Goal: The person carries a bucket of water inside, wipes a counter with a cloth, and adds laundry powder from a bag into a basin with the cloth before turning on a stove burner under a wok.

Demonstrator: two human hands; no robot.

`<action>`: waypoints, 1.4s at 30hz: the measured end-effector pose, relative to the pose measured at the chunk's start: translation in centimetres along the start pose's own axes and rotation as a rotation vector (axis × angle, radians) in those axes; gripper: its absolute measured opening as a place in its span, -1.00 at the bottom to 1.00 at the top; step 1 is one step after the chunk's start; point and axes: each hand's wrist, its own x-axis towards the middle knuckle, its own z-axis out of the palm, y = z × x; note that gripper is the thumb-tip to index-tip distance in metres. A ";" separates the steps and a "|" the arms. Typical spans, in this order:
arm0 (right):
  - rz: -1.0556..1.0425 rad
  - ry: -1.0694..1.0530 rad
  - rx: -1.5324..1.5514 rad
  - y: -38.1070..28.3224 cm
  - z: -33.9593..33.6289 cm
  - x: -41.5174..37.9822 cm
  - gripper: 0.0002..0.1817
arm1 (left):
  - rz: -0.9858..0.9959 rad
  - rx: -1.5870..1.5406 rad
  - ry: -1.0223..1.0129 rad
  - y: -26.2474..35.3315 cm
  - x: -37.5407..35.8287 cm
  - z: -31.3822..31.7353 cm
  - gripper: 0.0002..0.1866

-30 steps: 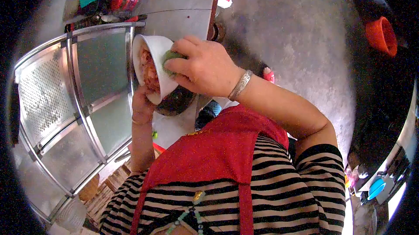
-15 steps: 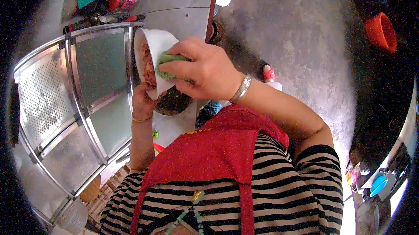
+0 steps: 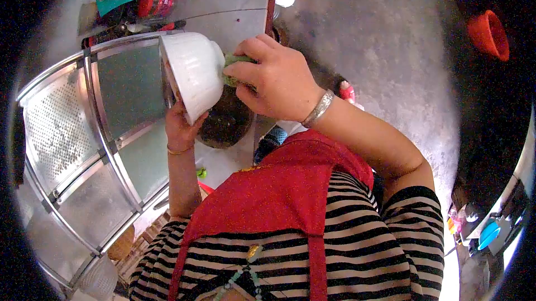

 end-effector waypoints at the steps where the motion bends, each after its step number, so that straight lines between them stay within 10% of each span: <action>1: -0.029 0.042 0.043 -0.1 0.1 0.1 -0.70 | -0.018 -0.057 0.025 0.0 -0.2 0.3 -0.60; 6: -0.159 0.131 0.067 -1.0 0.7 1.3 -0.58 | 0.114 0.227 -0.217 -0.6 0.4 0.5 -0.49; 12: -0.260 0.124 0.013 -0.4 1.5 0.6 -0.59 | 0.077 0.140 0.107 -1.1 0.5 0.2 -0.40; 22: 0.342 -0.323 0.093 10.5 6.0 -2.4 -0.65 | 0.070 -0.032 0.382 -1.4 -2.0 -5.5 -0.67; 27: 0.276 -0.206 0.040 19.2 8.7 4.4 -0.66 | 0.189 0.090 0.298 -2.8 -4.0 -8.9 -0.46; 31: 0.060 -0.249 -0.228 22.2 11.3 10.1 -0.70 | 0.247 1.023 0.348 -4.6 -6.4 -15.4 -0.51; 36: 0.019 -0.521 -0.302 19.4 16.0 10.3 -0.63 | 0.182 -0.273 0.476 -4.1 -6.5 -12.3 -0.60; 42: -0.233 -0.404 -0.439 19.6 18.1 5.7 -0.49 | 0.349 0.165 0.362 -6.1 -7.8 -17.0 -0.64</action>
